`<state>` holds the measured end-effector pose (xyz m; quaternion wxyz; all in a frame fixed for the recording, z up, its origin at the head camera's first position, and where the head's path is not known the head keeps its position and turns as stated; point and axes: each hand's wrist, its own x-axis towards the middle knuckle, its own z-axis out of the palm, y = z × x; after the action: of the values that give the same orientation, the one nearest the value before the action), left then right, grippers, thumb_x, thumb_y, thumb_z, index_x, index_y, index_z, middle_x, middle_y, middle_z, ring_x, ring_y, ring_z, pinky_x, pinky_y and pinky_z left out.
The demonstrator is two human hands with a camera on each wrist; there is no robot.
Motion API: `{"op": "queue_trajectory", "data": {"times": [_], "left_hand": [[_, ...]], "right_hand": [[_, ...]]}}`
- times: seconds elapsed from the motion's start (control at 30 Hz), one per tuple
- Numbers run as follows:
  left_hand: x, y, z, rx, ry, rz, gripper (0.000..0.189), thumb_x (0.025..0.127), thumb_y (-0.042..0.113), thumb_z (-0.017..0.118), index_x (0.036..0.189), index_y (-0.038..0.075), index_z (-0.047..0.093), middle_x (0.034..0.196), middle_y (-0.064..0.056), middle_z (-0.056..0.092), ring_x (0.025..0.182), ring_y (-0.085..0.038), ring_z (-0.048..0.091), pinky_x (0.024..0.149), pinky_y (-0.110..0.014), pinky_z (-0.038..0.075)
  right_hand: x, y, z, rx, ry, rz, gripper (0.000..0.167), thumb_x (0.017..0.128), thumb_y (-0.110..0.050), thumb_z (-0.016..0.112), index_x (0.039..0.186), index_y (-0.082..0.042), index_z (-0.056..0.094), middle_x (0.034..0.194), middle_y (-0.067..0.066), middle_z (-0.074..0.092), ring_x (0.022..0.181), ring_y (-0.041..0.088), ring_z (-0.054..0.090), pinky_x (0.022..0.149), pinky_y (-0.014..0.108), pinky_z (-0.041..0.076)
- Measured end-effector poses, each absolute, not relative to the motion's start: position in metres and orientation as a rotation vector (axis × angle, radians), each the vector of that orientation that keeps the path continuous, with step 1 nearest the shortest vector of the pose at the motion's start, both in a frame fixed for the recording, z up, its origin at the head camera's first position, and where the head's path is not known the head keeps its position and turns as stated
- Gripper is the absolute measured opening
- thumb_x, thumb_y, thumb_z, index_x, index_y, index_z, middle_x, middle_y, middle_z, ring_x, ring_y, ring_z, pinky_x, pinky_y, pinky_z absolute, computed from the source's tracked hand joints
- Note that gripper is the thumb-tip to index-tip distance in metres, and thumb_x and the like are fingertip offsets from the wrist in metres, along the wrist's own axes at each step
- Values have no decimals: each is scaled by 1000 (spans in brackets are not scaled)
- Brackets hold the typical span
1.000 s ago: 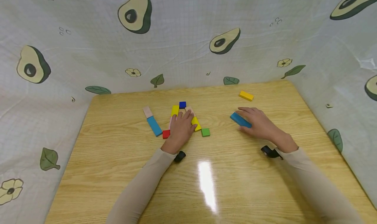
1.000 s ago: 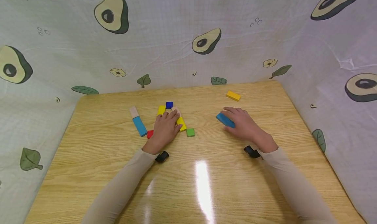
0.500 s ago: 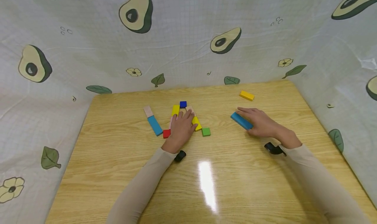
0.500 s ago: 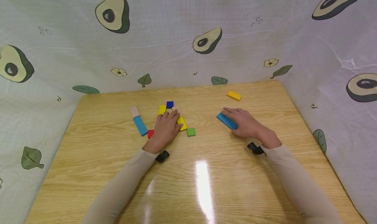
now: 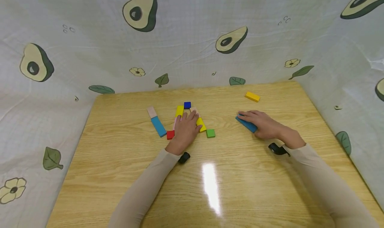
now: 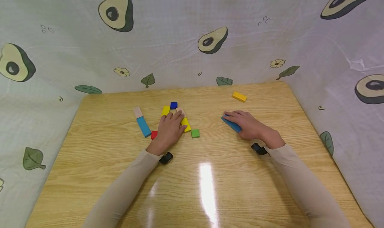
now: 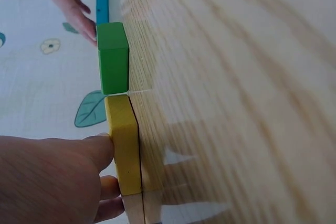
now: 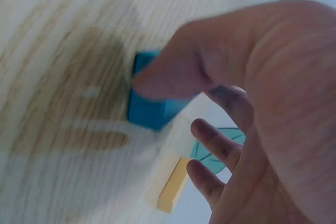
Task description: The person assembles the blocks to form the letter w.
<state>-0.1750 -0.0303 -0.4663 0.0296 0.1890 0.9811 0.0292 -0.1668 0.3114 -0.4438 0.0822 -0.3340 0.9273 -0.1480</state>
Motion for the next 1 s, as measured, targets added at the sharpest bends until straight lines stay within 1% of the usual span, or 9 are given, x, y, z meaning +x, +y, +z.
{"op": "queue_trajectory", "data": {"times": [0.07,0.17,0.27,0.43,0.57,0.8,1.0], "left_hand": [[-175,-30,-466,579,3024,91,54,109,46,56,156,19,54,165,0,45,143,-31,45,115,-49,37],[-175,-30,-466,576,3024,91,54,109,46,56,156,19,55,165,0,45,143,-31,45,115,-49,37],[-175,-30,-466,580,3024,88,54,109,46,56,156,18,54,165,0,45,142,-31,45,116,-50,37],[-175,-30,-466,587,3030,64,54,109,46,55,157,19,53,165,0,45,141,-31,46,115,-49,38],[-175,-30,-467,587,3031,60,55,110,47,55,157,19,53,165,0,45,141,-30,46,115,-49,38],[-176,-32,-468,598,3040,76,55,109,46,55,157,18,53,165,0,45,141,-31,46,115,-49,37],[-176,-31,-469,600,3037,54,55,109,47,55,157,18,53,165,0,45,141,-30,46,114,-49,38]], "right_hand": [[-168,311,-444,-994,2774,-428,84,77,14,70,157,2,48,163,25,42,143,53,41,110,74,33],[-169,310,-443,-985,2775,-403,83,81,3,80,157,1,48,162,25,43,144,53,40,110,74,34],[-170,309,-443,-971,2775,-399,82,84,-7,85,157,1,48,161,25,45,145,52,40,112,73,33],[-170,304,-445,-945,2803,-443,80,85,-18,87,154,2,52,155,26,50,142,51,44,112,72,34],[-169,295,-449,-886,2834,-472,82,85,-23,88,154,2,52,153,27,50,140,50,44,113,70,34],[-168,269,-450,-804,2847,-564,82,89,-24,86,157,1,48,155,27,46,141,47,41,117,67,31],[-170,248,-451,-800,2854,-592,84,89,-25,87,157,1,47,155,27,45,140,47,42,118,65,31]]}}
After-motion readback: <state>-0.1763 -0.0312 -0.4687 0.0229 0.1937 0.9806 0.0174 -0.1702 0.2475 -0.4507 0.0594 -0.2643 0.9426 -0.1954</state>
